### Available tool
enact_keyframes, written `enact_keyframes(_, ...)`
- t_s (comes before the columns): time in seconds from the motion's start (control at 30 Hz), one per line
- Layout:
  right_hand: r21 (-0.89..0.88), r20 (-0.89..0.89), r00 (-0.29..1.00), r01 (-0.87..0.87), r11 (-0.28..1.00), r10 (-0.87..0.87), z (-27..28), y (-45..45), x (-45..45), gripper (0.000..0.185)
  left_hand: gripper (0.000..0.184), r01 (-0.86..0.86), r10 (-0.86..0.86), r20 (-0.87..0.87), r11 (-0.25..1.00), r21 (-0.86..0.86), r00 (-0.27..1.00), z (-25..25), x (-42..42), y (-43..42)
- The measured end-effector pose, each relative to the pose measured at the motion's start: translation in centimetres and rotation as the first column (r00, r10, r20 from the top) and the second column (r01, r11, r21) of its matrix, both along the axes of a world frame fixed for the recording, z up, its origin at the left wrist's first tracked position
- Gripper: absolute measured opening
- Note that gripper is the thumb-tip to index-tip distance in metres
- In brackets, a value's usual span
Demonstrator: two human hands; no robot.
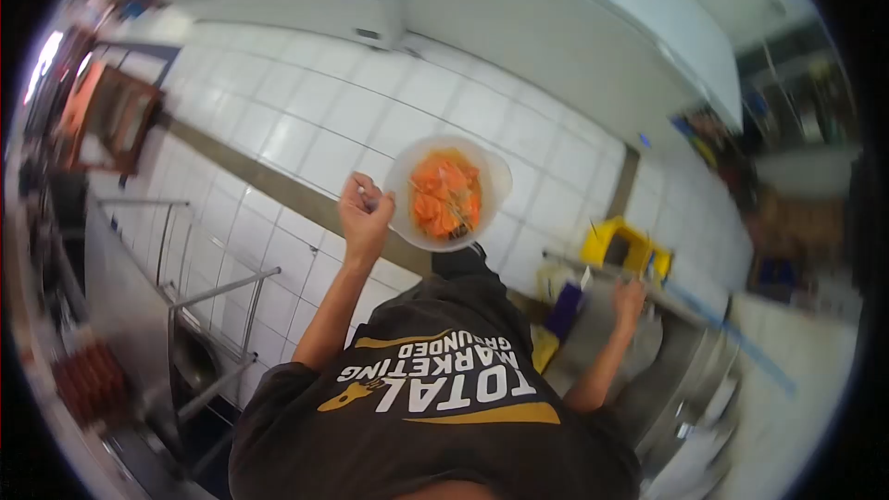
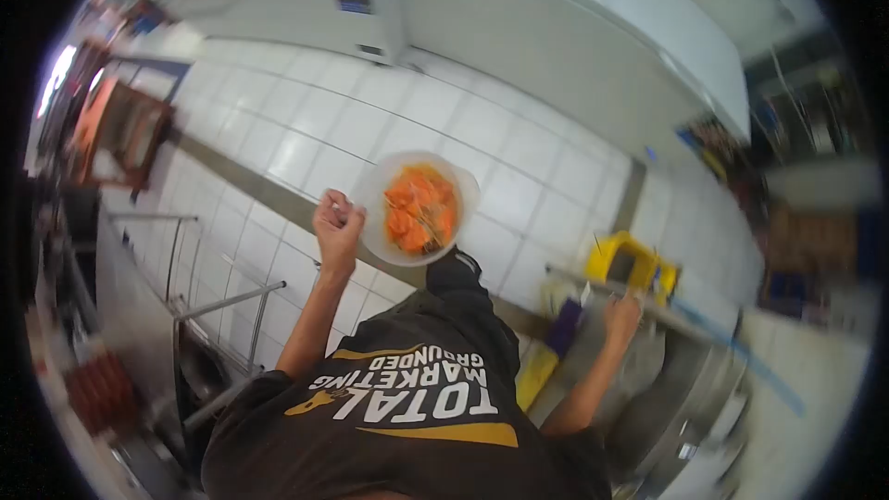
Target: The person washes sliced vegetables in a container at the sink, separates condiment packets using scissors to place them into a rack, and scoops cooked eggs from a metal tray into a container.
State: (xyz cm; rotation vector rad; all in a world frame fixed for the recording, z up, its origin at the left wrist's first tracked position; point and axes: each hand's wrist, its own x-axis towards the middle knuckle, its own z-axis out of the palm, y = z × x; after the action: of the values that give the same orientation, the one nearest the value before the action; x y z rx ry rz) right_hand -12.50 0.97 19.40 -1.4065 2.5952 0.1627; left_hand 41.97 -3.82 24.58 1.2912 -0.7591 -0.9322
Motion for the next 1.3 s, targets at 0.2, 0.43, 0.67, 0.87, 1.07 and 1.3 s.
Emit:
enact_keyframes(0.2,-0.308,0.507,0.508,-0.648,0.697,0.696,-9.7,-29.0,24.5,0.048,0.027,-0.376,0.343,0.289,0.925,0.063,0.894,-4.2,10.2,-3.8)
enact_keyframes(0.43,-0.330,0.687,-0.227,-0.944,0.018,0.690,-1.3,-38.5,66.4,0.036,0.029,-0.704,0.619,0.368,0.691,0.166,0.694,-5.6,21.8,-6.8)
enact_keyframes(0.67,-0.364,0.653,-0.328,-0.926,-0.097,0.683,-2.3,-44.5,91.1,0.031,0.022,-0.596,0.522,0.300,0.612,0.520,0.798,-11.6,41.2,-10.6)
enact_keyframes(0.87,-0.375,0.874,-0.215,-0.868,0.325,0.436,-3.1,-54.7,108.5,0.033,0.038,-0.250,0.193,0.159,0.711,0.658,0.968,-14.4,64.2,-20.4)
enact_keyframes(1.07,-0.456,0.475,-0.077,-0.874,0.170,0.877,-10.2,-73.2,123.0,0.028,0.043,-0.283,-0.261,0.453,0.500,0.819,0.852,-27.2,83.9,-28.0)
enact_keyframes(1.3,0.019,0.566,-0.066,-0.996,-0.093,0.822,-17.0,-91.6,139.4,0.054,0.052,-0.596,0.857,-0.213,0.486,0.639,0.470,-27.5,95.2,-32.2)
